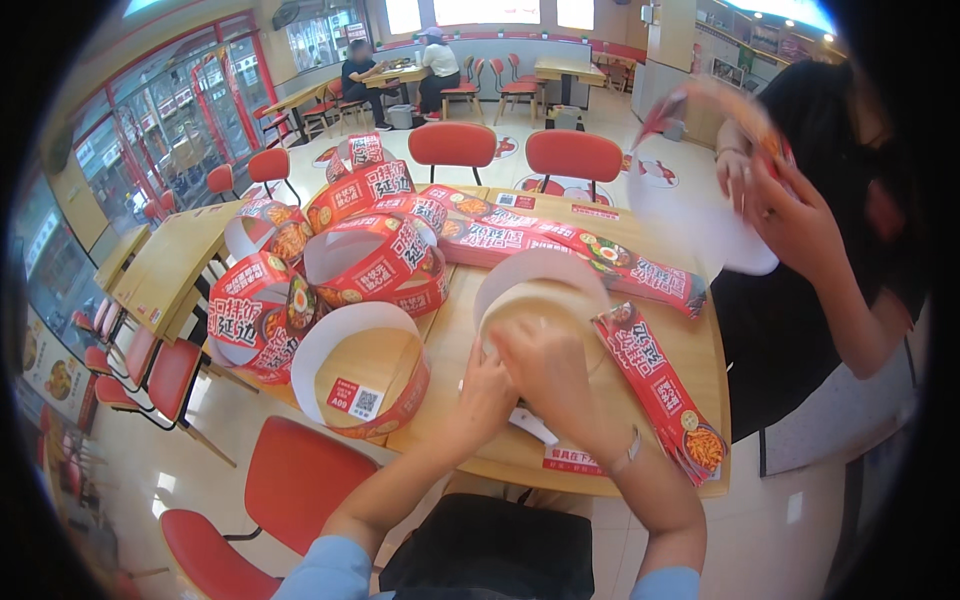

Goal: The person assembles red promotional paper displays at a table. They fold printed paper strips into circular shapes, apply adhesive with a handheld dispenser, and place the finished rings on the table. A coworker across the table performs similar assembly actions.

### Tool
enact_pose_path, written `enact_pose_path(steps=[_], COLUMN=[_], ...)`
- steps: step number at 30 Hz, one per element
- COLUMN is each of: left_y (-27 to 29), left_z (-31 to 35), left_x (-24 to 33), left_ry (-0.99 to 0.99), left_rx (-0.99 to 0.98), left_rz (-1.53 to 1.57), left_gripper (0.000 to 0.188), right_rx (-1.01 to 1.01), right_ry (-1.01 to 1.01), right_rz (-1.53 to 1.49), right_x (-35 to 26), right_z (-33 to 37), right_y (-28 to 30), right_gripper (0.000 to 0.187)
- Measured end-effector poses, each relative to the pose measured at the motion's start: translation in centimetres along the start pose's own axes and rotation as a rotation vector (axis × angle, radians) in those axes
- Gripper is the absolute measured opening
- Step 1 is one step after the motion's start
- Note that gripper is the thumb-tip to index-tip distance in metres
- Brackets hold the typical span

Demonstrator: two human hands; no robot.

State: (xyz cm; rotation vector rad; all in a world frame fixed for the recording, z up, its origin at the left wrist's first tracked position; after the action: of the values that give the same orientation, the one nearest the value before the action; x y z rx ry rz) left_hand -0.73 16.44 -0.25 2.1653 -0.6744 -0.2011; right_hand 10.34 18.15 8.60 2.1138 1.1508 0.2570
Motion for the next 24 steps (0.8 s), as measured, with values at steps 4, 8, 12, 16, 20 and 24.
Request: enact_pose_path(steps=[4,8,12,16,20,24], left_y=[1.6,3.3,3.1,2.1,1.6,-0.1], left_z=[2.0,4.0,9.2,10.0,9.6,10.9], left_x=[0.6,1.7,-0.1,-0.2,-0.6,-0.6], left_ry=[0.1,0.138,0.259,0.295,0.262,0.21], left_rx=[-0.139,-0.011,0.075,0.109,0.143,0.131], left_rz=[0.068,0.299,0.371,0.468,0.466,0.476], left_gripper=[0.04,0.048,0.046,0.033,0.03,0.029], right_rx=[-0.061,-0.268,-0.361,-0.501,-0.555,-0.303], right_ry=[-0.045,-0.382,-0.589,-0.826,-1.049,-0.931], right_rz=[0.136,0.297,0.397,0.48,0.17,0.14], right_x=[7.9,19.4,24.2,31.3,32.7,37.7], right_z=[-7.7,-9.3,-12.5,-10.2,-10.3,-8.9], right_y=[-7.5,-13.4,-19.8,-19.2,-18.2,-17.4], right_gripper=[0.008,0.019,0.033,0.049,0.04,0.025])
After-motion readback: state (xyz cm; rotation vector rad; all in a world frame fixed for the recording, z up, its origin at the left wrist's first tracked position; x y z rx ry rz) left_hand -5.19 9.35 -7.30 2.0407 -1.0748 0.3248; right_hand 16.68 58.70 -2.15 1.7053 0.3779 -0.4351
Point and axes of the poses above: each hand's wrist, its own z-axis away from the middle knuckle, its own y-axis out of the back of the hand, x = y × z, the point moved 1 cm from there along -z, towards the middle knuckle, and after that the axes turned 1 degree about z, right-handed, at the moved point
